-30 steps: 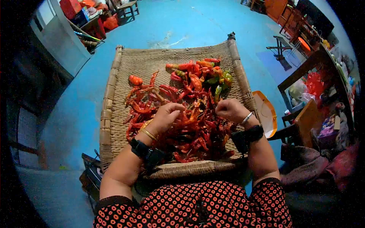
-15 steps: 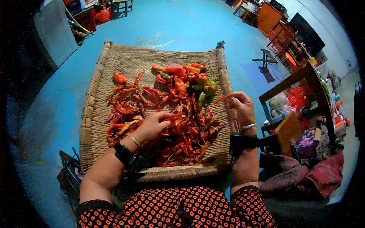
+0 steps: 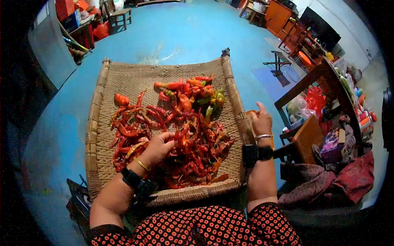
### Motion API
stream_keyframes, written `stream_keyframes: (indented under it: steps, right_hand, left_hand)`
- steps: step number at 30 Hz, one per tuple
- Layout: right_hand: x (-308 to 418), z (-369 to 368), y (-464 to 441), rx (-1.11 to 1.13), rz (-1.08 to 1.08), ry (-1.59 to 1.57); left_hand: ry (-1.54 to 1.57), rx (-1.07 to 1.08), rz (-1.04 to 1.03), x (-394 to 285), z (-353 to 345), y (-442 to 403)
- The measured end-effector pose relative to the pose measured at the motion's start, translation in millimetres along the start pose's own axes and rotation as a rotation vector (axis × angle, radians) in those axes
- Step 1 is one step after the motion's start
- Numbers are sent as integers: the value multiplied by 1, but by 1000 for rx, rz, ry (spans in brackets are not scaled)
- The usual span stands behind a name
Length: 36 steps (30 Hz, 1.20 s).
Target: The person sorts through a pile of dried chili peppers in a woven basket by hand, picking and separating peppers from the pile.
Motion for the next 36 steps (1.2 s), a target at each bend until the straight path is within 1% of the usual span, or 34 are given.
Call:
stream_keyframes:
  steps: [1,3,4,5,7,8,9,10,11,13,14,15,17,18,19,21,22,23,24,25,26,28,31,33,34,36]
  right_hand:
    - [20,0,0,3,77,-70]
    - [70,-17,14,175,262,-193]
    - [77,-49,22,279,405,-324]
    - [84,-79,31,387,548,-453]
    - [122,-94,55,582,622,-86]
    - [126,-105,63,623,624,-52]
    - [125,-121,71,667,626,-19]
    - [122,-141,77,878,504,-70]
    - [124,-144,89,937,592,62]
    - [137,-138,96,954,597,169]
    - [143,-132,95,950,581,165]
    - [144,-134,93,943,584,162]
    - [137,-146,93,987,573,191]
    - [142,-130,91,895,570,139]
    - [139,-132,93,891,573,138]
    - [136,-132,92,804,592,157]
    - [136,-134,91,803,592,156]
    - [133,-140,91,848,577,213]
    - [130,-144,92,893,562,271]
    - [130,-142,90,893,562,271]
    - [130,-138,88,898,553,243]
    - [133,-132,89,902,544,212]
    - [129,-127,87,852,487,275]
    - [122,-142,92,898,532,366]
    - [118,-145,90,899,532,364]
    - [125,-135,84,764,620,256]
  left_hand:
    - [28,-7,-6,-5,-1,1]
    - [-40,8,43,-10,-1,3]
    - [-219,-27,-31,-12,2,2]
    - [-189,-29,9,-14,3,4]
    - [-27,-29,117,-17,2,8]
    - [-33,-34,109,-12,2,6]
    - [-58,-27,46,-7,1,2]
    - [-84,-21,-17,-7,0,1]
    - [-90,-27,-23,-7,0,3]
    - [-126,-41,-81,-18,-1,6]
    - [-204,-49,-64,-13,0,6]
    - [-210,-52,-67,-6,0,4]
    - [-45,8,-84,21,-7,-6]
    - [-239,-23,-126,14,-3,-9]
    - [-242,-26,-127,13,-3,-7]
    - [-110,32,-104,3,-9,-2]
    - [-175,49,-115,-2,-10,-1]
    - [-176,49,-115,1,-10,-2]
    - [-108,67,-86,8,-13,-4]
    - [-39,84,-56,14,-15,-4]
    - [-40,84,-54,15,-15,-4]
    - [-238,10,-88,1,-8,0]
    - [-237,6,-95,-2,-9,2]
    - [-221,21,-71,-7,-9,3]
    - [-202,34,-47,-6,-10,3]
    - [-184,27,-31,-3,-9,2]
Point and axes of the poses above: each hand's wrist, its own y-axis away from the middle knuckle, its own z-axis out of the back of the hand, x = y × z, the point moved 9 cm from there along -y, towards the middle knuckle, and after that the axes turned 6 degrees about x, right-handed, at the moved point
